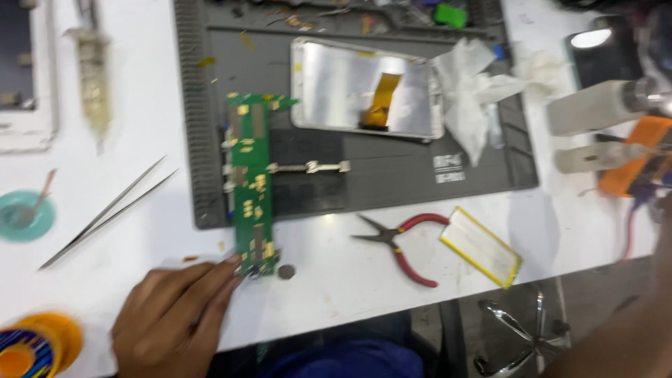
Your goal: A person uses a soldering iron and wire to attach a component to a mobile phone circuit board at a repair bench.
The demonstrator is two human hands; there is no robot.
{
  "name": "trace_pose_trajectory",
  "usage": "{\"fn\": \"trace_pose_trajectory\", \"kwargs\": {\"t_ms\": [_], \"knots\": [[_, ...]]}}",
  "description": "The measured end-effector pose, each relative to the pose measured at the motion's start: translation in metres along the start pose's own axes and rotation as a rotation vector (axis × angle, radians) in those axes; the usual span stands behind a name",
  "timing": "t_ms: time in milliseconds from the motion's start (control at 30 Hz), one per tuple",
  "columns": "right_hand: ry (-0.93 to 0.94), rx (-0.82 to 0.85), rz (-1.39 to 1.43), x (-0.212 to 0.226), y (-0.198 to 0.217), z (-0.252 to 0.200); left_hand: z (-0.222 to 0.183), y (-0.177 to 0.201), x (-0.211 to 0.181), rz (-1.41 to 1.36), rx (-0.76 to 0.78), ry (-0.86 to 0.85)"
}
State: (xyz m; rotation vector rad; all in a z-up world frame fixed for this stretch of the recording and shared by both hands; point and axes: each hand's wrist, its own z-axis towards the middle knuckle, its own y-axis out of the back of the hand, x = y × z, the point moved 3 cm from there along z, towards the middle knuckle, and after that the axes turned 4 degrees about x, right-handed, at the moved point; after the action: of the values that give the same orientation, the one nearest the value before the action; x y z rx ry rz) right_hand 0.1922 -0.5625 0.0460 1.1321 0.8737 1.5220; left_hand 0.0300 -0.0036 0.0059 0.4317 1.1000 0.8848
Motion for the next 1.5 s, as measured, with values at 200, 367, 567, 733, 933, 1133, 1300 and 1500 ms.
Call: {"fn": "trace_pose_trajectory", "kwargs": {"t_ms": [200, 367, 567, 733, 933, 1133, 1300, 1500], "knots": [[0.324, 0.640, 0.347, 0.169, -0.030, -0.035, 0.003, 0.017, -0.006, 0.006, -0.010, -0.003], [0.713, 0.625, 0.470, 0.286, -0.028, -0.079, 0.001, 0.015, -0.004, 0.009, -0.002, -0.019], [0.930, 0.439, 0.370, 0.304, -0.041, -0.081, 0.000, 0.015, -0.002, 0.034, -0.017, -0.028], [0.933, 0.394, 0.316, 0.303, -0.037, -0.078, 0.001, 0.016, -0.003, 0.058, -0.017, -0.046], [0.982, 0.567, 0.344, 0.303, -0.046, -0.080, 0.002, 0.017, -0.003, 0.044, -0.006, -0.041], [0.934, 0.546, 0.371, 0.308, -0.041, -0.075, 0.001, 0.017, -0.002, 0.048, -0.011, -0.046], [0.948, 0.491, 0.396, 0.311, -0.039, -0.076, 0.000, 0.016, -0.002, 0.056, -0.021, -0.043], [0.954, 0.563, 0.401, 0.301, -0.043, -0.074, 0.002, 0.016, -0.002, 0.043, -0.024, -0.048]]}}
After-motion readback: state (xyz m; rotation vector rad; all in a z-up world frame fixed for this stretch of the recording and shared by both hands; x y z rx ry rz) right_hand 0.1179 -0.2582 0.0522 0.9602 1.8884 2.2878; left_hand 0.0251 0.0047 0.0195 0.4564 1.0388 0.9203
